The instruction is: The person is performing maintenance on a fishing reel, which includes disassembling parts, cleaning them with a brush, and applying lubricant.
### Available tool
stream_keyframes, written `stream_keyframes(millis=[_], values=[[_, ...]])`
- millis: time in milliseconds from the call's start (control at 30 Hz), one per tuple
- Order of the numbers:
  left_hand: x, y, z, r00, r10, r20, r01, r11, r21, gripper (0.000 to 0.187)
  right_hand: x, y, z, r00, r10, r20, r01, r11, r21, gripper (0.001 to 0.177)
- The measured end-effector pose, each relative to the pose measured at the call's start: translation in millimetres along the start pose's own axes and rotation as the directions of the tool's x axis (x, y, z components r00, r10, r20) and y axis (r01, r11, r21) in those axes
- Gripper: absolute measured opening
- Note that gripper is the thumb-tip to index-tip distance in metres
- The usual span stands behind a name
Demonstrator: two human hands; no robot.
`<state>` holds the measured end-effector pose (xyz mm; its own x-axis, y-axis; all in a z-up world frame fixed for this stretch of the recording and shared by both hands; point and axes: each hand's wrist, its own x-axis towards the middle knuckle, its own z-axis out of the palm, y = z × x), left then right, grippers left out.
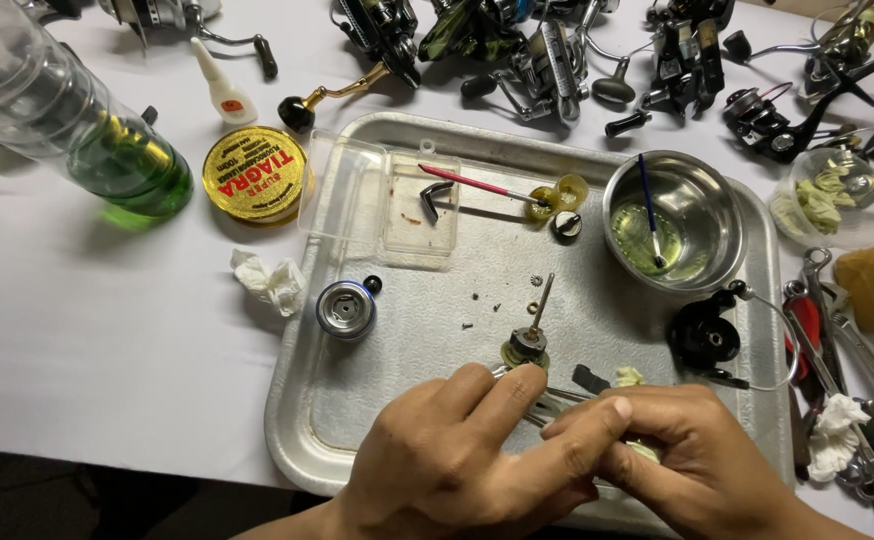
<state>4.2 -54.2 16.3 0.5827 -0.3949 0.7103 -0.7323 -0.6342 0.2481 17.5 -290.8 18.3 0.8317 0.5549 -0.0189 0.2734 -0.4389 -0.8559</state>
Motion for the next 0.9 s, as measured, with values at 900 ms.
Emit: stream_keyframes(millis=[900], values=[[-10.0,-10.1,-3.8,1.0,0.012,-0.029,-0.011,0.998,0.063,0.045,40.9,-53.8,-57.9,0.939,0.129,-0.318,-0.283,0.814,-0.507,0.027]])
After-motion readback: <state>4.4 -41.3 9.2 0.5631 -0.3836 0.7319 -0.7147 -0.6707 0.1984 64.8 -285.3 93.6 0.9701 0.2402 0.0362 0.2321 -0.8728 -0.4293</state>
